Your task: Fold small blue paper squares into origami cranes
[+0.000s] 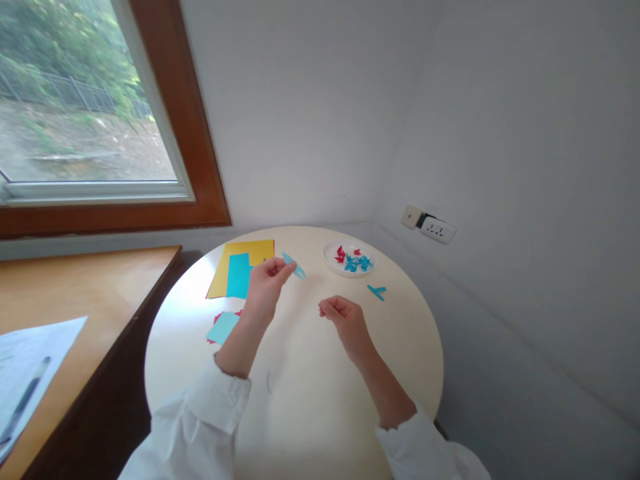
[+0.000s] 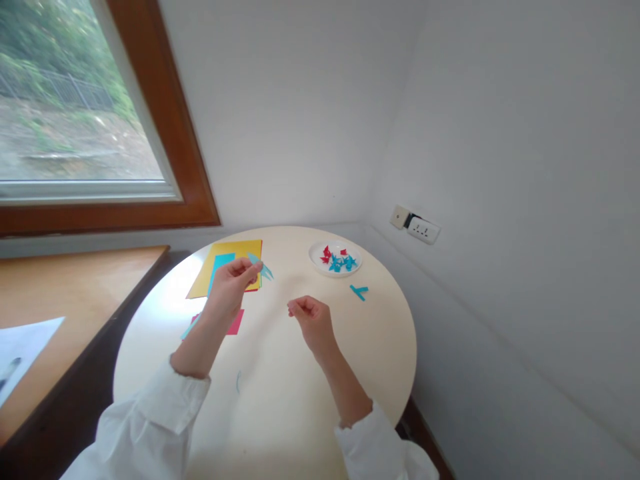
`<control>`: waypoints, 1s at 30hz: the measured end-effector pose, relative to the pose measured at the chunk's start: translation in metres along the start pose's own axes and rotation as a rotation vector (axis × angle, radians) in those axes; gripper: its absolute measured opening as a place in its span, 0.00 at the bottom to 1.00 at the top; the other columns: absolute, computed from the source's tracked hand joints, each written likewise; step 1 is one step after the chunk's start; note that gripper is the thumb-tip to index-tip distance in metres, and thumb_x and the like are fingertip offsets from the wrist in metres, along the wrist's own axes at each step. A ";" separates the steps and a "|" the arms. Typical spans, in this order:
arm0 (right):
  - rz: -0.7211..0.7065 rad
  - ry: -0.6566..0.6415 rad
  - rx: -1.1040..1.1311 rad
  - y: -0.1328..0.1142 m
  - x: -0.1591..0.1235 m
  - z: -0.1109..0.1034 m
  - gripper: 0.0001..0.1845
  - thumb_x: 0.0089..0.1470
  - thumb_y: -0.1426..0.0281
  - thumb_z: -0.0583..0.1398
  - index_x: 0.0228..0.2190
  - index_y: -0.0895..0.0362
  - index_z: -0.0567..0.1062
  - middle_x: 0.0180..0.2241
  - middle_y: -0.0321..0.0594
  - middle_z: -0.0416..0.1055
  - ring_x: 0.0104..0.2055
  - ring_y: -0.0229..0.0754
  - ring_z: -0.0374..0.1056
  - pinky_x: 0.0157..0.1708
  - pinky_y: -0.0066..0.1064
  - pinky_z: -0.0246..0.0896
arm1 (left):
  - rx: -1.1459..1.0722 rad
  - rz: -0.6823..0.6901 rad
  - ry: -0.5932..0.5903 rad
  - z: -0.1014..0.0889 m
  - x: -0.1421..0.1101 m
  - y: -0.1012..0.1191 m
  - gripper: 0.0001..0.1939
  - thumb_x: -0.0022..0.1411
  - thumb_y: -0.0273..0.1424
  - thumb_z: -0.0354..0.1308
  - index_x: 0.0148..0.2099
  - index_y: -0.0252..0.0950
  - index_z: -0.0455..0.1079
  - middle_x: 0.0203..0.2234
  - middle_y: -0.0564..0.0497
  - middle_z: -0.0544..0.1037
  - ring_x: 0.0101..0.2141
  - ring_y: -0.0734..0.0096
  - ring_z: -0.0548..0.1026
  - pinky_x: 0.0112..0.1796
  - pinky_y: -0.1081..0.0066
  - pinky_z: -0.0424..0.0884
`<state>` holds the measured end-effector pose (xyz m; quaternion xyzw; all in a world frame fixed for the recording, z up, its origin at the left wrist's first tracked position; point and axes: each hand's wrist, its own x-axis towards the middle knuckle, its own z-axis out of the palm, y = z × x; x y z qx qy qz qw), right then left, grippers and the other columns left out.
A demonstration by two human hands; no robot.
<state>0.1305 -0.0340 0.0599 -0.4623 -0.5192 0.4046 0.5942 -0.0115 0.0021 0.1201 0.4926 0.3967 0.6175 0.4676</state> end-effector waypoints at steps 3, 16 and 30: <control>-0.022 0.013 -0.023 0.001 -0.002 -0.001 0.11 0.44 0.62 0.60 0.21 0.58 0.73 0.20 0.37 0.70 0.24 0.36 0.62 0.26 0.29 0.59 | 0.049 -0.031 -0.022 -0.005 -0.001 0.001 0.15 0.41 0.36 0.64 0.18 0.34 0.62 0.13 0.59 0.60 0.18 0.81 0.57 0.22 0.75 0.51; -0.104 -0.017 -0.028 0.002 0.008 0.012 0.11 0.45 0.62 0.60 0.23 0.58 0.72 0.22 0.36 0.70 0.26 0.37 0.64 0.29 0.29 0.60 | 0.095 -0.072 -0.178 0.003 -0.015 -0.017 0.15 0.41 0.36 0.64 0.18 0.33 0.63 0.13 0.59 0.61 0.19 0.81 0.57 0.22 0.76 0.52; -0.052 -0.043 -0.047 0.039 0.014 0.003 0.08 0.43 0.65 0.60 0.26 0.58 0.72 0.26 0.39 0.72 0.29 0.38 0.67 0.32 0.30 0.63 | 0.263 -0.146 -0.247 -0.013 -0.015 -0.080 0.14 0.45 0.35 0.62 0.33 0.35 0.65 0.15 0.55 0.73 0.19 0.74 0.69 0.24 0.75 0.64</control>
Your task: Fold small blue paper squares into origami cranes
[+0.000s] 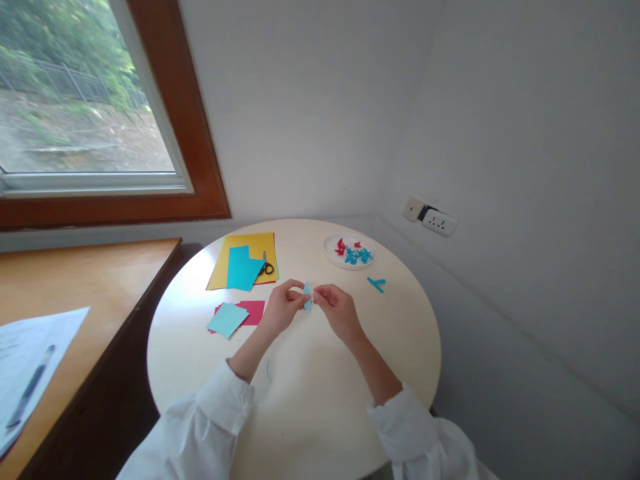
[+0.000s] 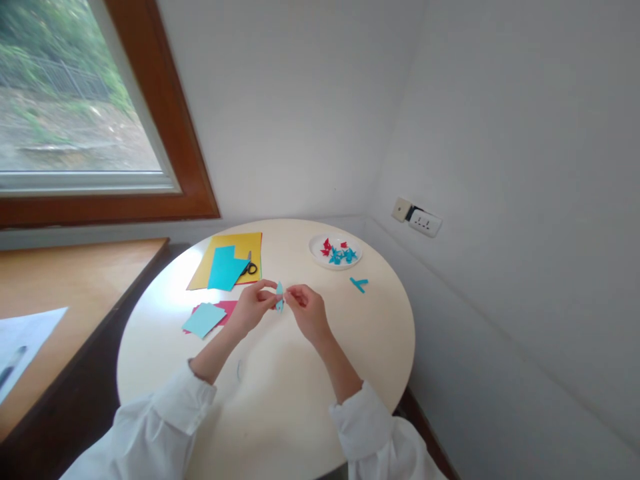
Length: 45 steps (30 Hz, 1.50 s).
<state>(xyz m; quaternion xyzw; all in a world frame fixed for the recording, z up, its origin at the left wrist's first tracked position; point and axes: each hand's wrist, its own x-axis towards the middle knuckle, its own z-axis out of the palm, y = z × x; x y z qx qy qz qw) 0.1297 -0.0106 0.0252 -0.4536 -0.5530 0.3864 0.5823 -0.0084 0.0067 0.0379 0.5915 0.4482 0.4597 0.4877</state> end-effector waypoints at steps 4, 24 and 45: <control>0.091 -0.026 0.104 0.014 0.004 -0.002 0.08 0.39 0.67 0.62 0.25 0.58 0.73 0.26 0.38 0.73 0.28 0.39 0.69 0.32 0.31 0.64 | -0.031 0.011 -0.061 0.003 -0.001 -0.015 0.16 0.47 0.32 0.61 0.36 0.38 0.58 0.15 0.58 0.72 0.19 0.75 0.70 0.23 0.76 0.64; 0.146 -0.053 0.079 0.039 -0.006 -0.002 0.06 0.39 0.67 0.62 0.22 0.56 0.72 0.23 0.36 0.71 0.27 0.38 0.66 0.30 0.30 0.63 | -0.133 -0.019 -0.178 0.003 -0.008 -0.036 0.14 0.49 0.31 0.60 0.37 0.37 0.59 0.19 0.56 0.73 0.22 0.77 0.70 0.25 0.76 0.63; 0.075 -0.082 0.063 0.038 -0.008 -0.007 0.03 0.40 0.70 0.61 0.24 0.55 0.74 0.25 0.37 0.73 0.30 0.40 0.69 0.32 0.32 0.66 | -0.267 -0.143 -0.120 0.005 -0.012 -0.027 0.10 0.45 0.31 0.63 0.29 0.32 0.69 0.19 0.52 0.75 0.24 0.73 0.73 0.30 0.72 0.68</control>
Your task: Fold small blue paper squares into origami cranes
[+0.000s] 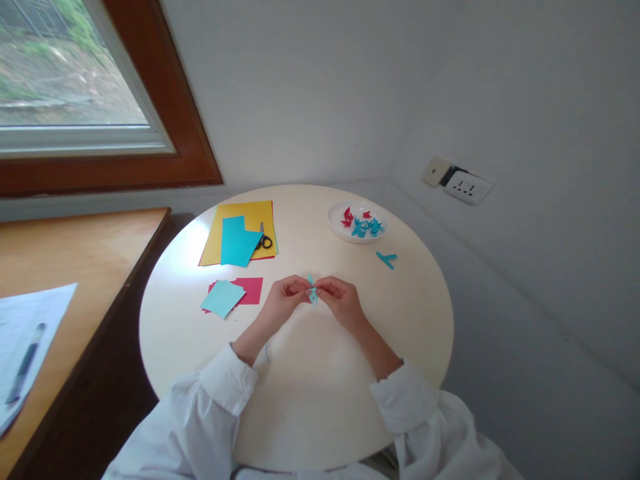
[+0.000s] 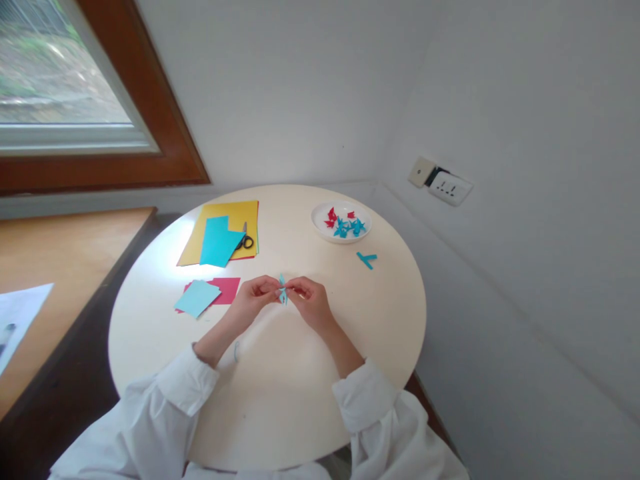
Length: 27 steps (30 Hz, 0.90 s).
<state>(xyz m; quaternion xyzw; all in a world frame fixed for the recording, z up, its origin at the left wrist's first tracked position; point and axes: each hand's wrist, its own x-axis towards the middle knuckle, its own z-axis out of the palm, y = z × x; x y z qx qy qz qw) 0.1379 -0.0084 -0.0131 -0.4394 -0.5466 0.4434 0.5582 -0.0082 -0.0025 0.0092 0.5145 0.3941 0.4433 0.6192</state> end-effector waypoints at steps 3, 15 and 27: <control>-0.074 -0.007 -0.074 -0.001 -0.001 -0.002 0.03 0.42 0.71 0.60 0.24 0.55 0.75 0.26 0.37 0.73 0.31 0.40 0.69 0.33 0.32 0.65 | -0.008 -0.012 0.002 -0.001 0.000 -0.001 0.07 0.45 0.29 0.62 0.30 0.32 0.70 0.20 0.52 0.76 0.25 0.73 0.73 0.31 0.71 0.69; -0.287 -0.075 -0.250 0.002 -0.004 -0.005 0.09 0.47 0.74 0.56 0.28 0.53 0.76 0.33 0.40 0.74 0.38 0.41 0.69 0.41 0.35 0.65 | 0.015 -0.051 0.076 -0.003 0.003 -0.008 0.12 0.43 0.33 0.64 0.29 0.31 0.69 0.21 0.51 0.75 0.25 0.72 0.73 0.30 0.72 0.69; -0.009 0.019 -0.100 0.000 -0.004 0.006 0.06 0.43 0.67 0.61 0.25 0.56 0.74 0.28 0.38 0.71 0.31 0.39 0.68 0.29 0.29 0.66 | 0.176 0.077 0.100 -0.005 0.003 -0.015 0.14 0.46 0.37 0.63 0.28 0.35 0.62 0.15 0.58 0.68 0.19 0.78 0.67 0.21 0.77 0.59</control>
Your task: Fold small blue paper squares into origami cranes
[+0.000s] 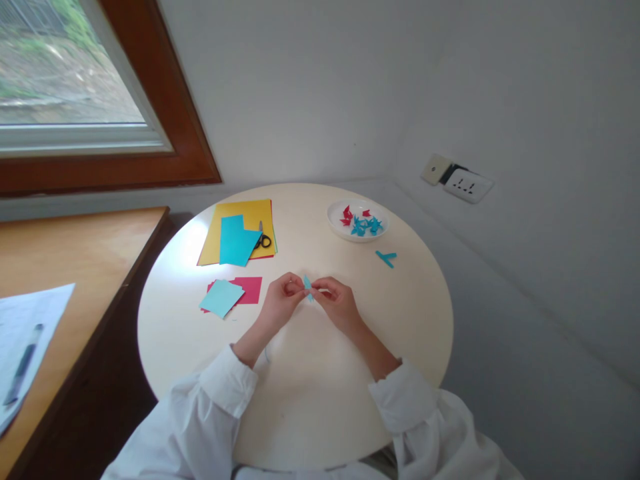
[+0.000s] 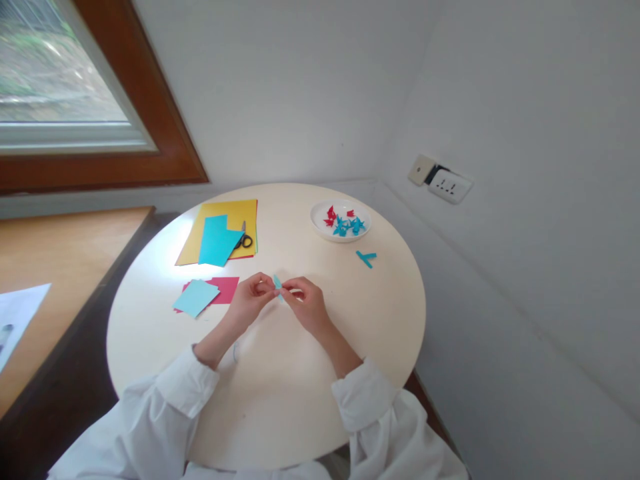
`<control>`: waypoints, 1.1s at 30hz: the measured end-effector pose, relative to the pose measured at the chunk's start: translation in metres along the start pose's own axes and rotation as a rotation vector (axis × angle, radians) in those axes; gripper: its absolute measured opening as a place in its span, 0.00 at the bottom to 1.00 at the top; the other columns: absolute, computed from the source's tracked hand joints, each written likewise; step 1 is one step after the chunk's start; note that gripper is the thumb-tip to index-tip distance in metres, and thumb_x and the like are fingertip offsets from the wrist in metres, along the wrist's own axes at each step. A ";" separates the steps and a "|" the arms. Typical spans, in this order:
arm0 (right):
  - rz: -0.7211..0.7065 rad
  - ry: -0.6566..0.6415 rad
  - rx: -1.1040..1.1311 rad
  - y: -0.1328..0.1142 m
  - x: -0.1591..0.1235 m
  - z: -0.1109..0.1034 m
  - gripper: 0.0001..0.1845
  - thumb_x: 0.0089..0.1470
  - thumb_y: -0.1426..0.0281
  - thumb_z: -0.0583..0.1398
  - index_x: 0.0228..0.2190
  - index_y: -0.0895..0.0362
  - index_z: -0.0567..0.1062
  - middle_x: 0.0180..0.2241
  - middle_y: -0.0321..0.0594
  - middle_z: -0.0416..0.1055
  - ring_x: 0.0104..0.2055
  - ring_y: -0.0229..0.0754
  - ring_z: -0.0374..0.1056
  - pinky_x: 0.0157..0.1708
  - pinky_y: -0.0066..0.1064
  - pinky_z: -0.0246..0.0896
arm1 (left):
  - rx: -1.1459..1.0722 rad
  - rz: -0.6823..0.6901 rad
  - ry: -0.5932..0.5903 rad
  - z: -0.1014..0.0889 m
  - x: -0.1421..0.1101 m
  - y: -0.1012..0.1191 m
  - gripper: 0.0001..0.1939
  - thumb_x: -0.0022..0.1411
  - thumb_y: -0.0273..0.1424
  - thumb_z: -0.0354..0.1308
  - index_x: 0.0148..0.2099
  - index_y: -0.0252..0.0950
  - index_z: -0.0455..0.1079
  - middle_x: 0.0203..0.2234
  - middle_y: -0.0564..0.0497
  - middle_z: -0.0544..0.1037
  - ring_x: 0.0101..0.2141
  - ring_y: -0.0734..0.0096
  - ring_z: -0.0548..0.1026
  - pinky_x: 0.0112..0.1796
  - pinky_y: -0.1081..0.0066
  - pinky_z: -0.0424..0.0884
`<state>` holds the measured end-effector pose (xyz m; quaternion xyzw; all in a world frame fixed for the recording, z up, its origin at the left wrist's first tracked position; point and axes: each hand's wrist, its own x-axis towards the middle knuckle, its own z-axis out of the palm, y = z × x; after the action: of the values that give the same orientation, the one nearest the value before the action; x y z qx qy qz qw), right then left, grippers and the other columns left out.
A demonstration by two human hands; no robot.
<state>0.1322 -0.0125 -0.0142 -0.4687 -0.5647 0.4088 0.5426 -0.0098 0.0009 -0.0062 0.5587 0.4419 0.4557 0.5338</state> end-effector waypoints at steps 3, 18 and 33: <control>-0.024 -0.001 0.018 0.000 0.000 0.000 0.04 0.43 0.68 0.61 0.24 0.56 0.73 0.28 0.38 0.70 0.32 0.39 0.67 0.29 0.28 0.65 | 0.022 0.022 0.009 0.001 -0.001 0.002 0.14 0.46 0.37 0.63 0.27 0.35 0.61 0.17 0.57 0.70 0.20 0.78 0.68 0.22 0.78 0.59; -0.126 0.067 -0.112 -0.007 -0.002 0.000 0.04 0.48 0.68 0.57 0.25 0.55 0.70 0.27 0.37 0.67 0.30 0.38 0.64 0.28 0.28 0.61 | 0.096 0.081 0.086 0.005 -0.002 0.008 0.08 0.46 0.34 0.62 0.27 0.34 0.72 0.24 0.50 0.75 0.27 0.72 0.71 0.30 0.73 0.67; -0.209 0.063 -0.095 -0.003 -0.003 -0.002 0.04 0.50 0.71 0.57 0.28 0.54 0.73 0.29 0.38 0.70 0.34 0.39 0.67 0.35 0.31 0.63 | 0.032 0.093 0.062 0.009 -0.006 0.012 0.07 0.47 0.29 0.61 0.31 0.33 0.72 0.28 0.48 0.77 0.31 0.69 0.74 0.34 0.72 0.70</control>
<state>0.1337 -0.0163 -0.0117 -0.4449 -0.6118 0.3079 0.5770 -0.0023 -0.0069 0.0051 0.5728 0.4387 0.4900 0.4892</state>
